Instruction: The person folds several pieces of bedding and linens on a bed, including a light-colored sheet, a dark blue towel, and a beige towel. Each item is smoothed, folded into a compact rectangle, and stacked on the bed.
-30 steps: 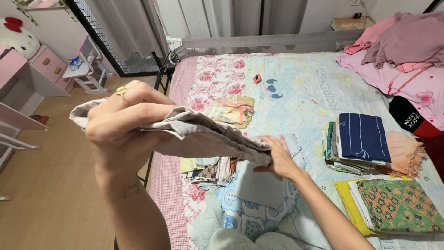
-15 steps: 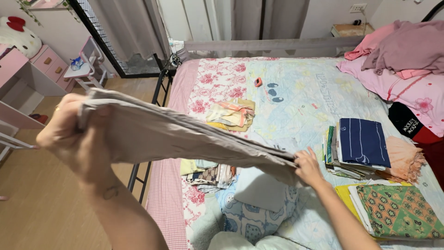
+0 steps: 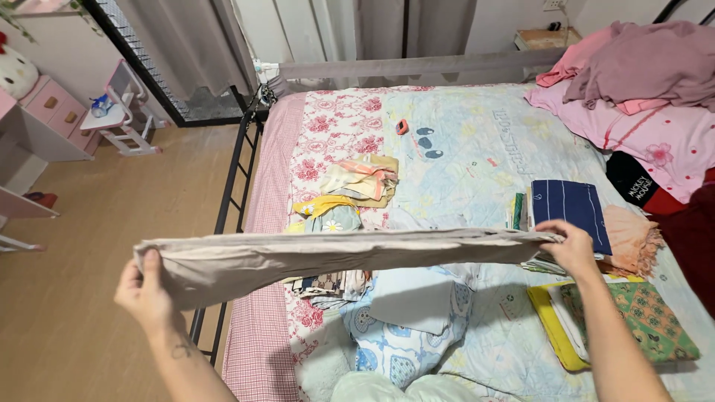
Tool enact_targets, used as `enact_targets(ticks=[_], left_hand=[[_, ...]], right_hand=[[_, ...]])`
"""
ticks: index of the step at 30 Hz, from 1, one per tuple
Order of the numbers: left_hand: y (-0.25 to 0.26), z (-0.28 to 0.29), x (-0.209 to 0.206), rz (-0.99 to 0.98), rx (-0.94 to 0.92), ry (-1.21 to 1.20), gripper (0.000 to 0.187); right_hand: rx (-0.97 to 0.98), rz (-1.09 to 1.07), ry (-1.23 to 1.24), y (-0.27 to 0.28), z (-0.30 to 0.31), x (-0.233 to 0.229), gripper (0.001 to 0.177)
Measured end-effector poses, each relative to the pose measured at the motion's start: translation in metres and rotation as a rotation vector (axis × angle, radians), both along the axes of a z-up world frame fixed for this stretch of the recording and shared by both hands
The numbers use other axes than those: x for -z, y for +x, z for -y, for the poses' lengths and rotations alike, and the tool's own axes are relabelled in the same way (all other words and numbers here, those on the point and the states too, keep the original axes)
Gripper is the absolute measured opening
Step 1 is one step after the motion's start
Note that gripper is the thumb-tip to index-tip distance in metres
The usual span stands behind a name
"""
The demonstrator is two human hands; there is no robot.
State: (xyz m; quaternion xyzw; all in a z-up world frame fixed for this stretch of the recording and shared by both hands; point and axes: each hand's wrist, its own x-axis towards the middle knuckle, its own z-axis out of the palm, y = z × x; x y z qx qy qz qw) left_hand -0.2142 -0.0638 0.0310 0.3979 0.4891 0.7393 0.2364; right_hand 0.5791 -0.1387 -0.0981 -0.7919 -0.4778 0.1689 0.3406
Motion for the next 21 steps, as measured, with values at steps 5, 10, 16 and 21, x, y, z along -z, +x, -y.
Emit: enact_targets(ticks=[5,10,16,21], left_hand=[[0.020,0.001,0.019,-0.070,-0.126,0.017,0.023],[0.032,0.006,0.036,-0.568,-0.499,-0.092,0.032],[0.029,-0.033,0.119,-0.524,-0.435,-0.451,0.037],[0.028,-0.101,0.166,-0.293,-0.062,-0.342,0.036]], right_hand=[[-0.258,-0.450,0.277,0.017,-0.001,-0.007,0.027],[0.041,-0.762,0.422,0.031,0.010,-0.024,0.034],[-0.054,-0.656,0.669,0.022,-0.003,-0.072,0.042],[-0.221,-0.578,1.035,0.003,-0.015,-0.171,0.030]])
